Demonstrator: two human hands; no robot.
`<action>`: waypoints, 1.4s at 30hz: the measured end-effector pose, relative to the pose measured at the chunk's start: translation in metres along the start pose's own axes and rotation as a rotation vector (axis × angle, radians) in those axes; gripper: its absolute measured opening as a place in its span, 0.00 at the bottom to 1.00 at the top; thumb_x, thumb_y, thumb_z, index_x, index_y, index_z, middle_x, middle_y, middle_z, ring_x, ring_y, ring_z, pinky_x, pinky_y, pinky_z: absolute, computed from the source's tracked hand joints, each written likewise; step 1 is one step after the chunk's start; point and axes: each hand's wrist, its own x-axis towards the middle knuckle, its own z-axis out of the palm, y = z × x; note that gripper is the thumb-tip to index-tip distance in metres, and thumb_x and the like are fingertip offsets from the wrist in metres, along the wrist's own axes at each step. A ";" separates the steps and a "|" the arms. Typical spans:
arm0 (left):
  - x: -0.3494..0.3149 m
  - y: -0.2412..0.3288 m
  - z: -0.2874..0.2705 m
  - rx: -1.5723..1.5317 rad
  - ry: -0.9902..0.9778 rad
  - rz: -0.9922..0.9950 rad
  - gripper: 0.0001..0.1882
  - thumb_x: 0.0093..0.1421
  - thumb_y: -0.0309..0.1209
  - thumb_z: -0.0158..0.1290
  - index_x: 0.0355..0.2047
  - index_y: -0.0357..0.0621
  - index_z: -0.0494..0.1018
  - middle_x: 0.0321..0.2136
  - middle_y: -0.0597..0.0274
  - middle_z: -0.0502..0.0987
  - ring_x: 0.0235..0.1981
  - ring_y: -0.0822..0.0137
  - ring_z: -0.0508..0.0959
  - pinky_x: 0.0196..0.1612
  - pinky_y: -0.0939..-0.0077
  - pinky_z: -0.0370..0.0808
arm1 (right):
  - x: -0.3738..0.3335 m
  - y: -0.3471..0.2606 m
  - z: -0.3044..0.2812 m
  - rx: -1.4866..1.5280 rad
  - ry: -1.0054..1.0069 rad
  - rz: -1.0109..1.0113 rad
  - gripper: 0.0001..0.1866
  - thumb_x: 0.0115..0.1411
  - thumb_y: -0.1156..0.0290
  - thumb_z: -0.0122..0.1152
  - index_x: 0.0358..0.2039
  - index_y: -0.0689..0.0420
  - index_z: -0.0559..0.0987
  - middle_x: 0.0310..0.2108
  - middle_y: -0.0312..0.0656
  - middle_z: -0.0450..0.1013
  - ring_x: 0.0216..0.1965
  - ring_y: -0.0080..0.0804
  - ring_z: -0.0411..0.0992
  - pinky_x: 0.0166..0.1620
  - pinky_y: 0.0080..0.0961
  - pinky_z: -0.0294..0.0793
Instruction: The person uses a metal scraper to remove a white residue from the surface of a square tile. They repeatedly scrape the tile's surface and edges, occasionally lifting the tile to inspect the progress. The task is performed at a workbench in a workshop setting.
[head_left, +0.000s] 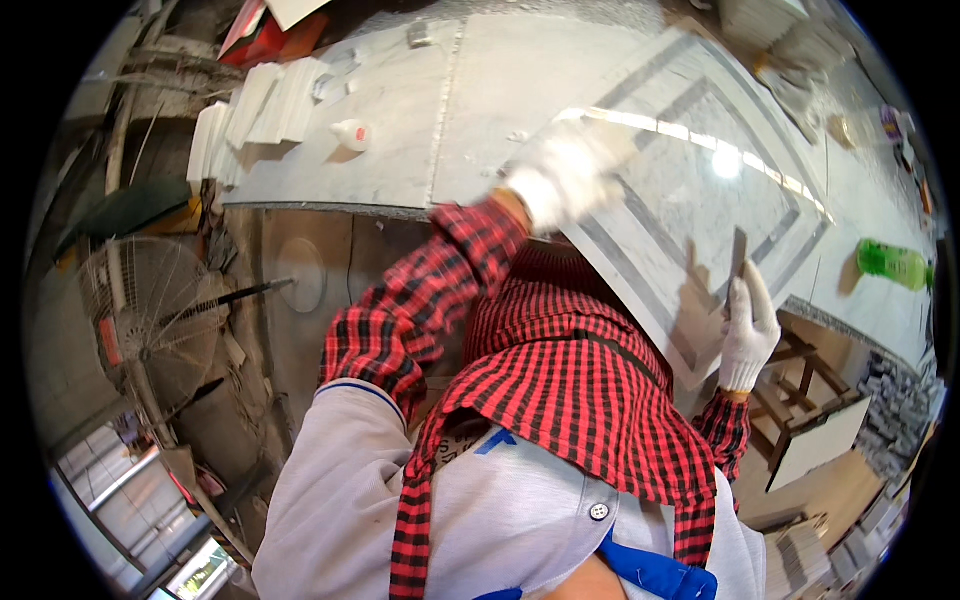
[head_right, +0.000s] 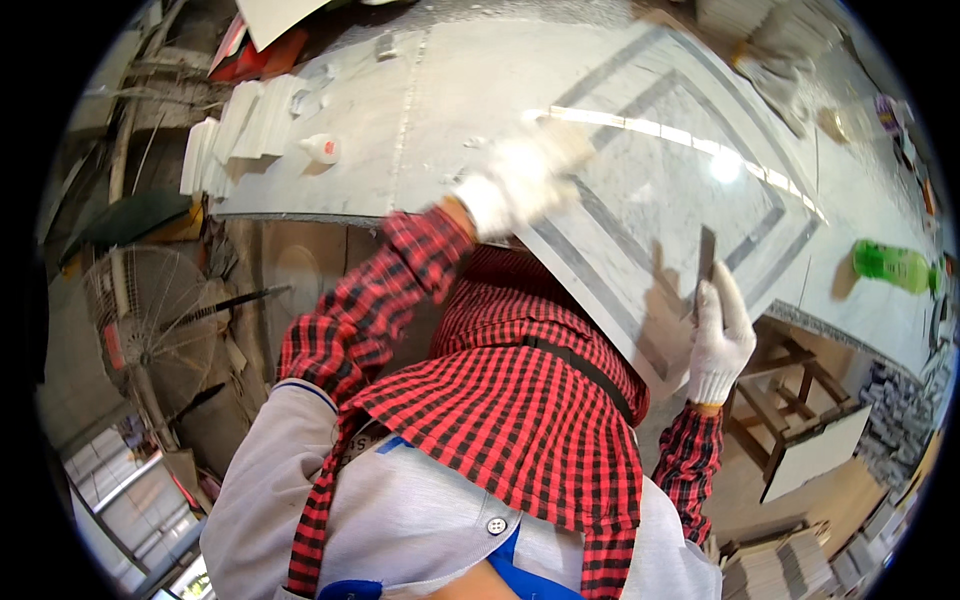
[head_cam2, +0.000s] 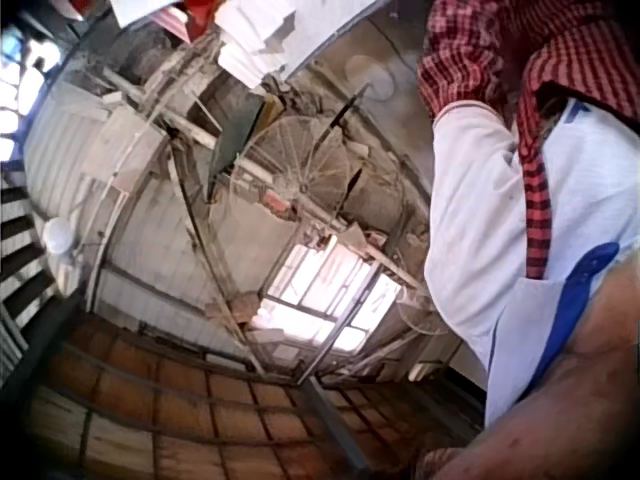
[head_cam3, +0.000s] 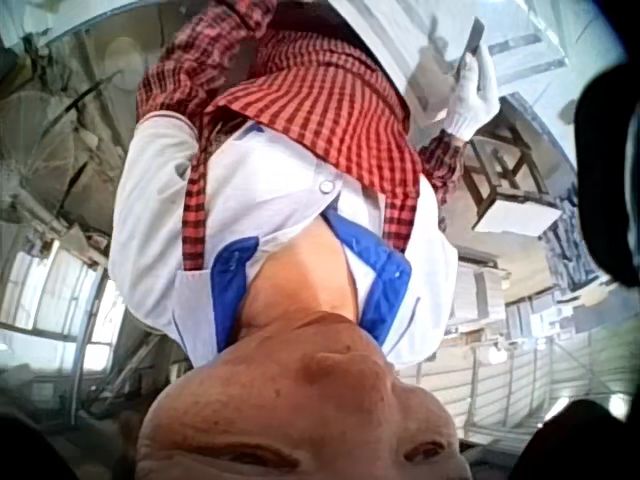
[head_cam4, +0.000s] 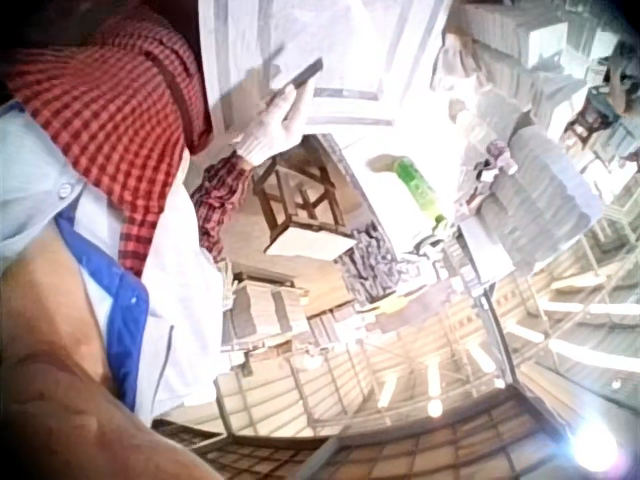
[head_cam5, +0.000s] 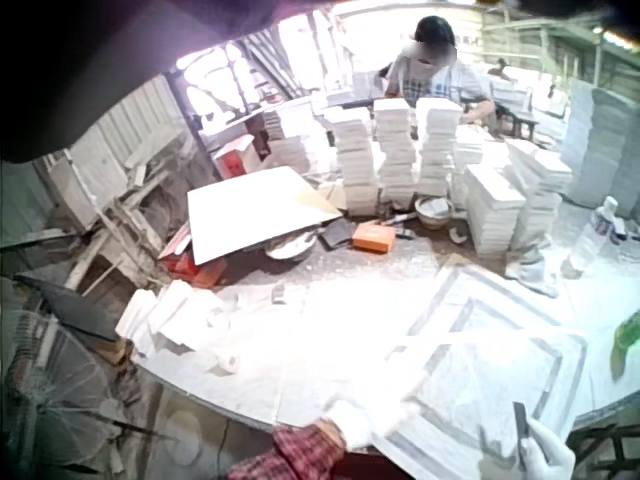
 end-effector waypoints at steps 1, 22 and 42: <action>0.006 -0.021 0.005 0.004 0.071 -0.078 0.31 0.63 0.45 0.54 0.63 0.45 0.69 0.58 0.48 0.74 0.59 0.44 0.72 0.63 0.56 0.70 | 0.001 -0.001 -0.005 0.003 0.052 -0.004 0.19 0.67 0.70 0.62 0.57 0.60 0.80 0.31 0.33 0.77 0.26 0.13 0.67 0.28 0.12 0.66; 0.004 0.022 0.019 -0.138 0.323 0.097 0.26 0.61 0.36 0.58 0.59 0.43 0.73 0.60 0.48 0.74 0.62 0.45 0.70 0.68 0.55 0.63 | -0.001 0.028 -0.041 0.026 0.070 0.091 0.20 0.68 0.69 0.61 0.58 0.62 0.79 0.43 0.35 0.80 0.30 0.12 0.68 0.30 0.13 0.67; 0.076 0.039 0.023 -0.205 0.162 0.567 0.22 0.64 0.34 0.53 0.58 0.43 0.73 0.56 0.50 0.75 0.53 0.45 0.73 0.58 0.54 0.69 | -0.004 0.030 -0.071 0.135 0.258 0.209 0.21 0.67 0.68 0.63 0.58 0.61 0.79 0.31 0.32 0.76 0.25 0.12 0.66 0.25 0.12 0.65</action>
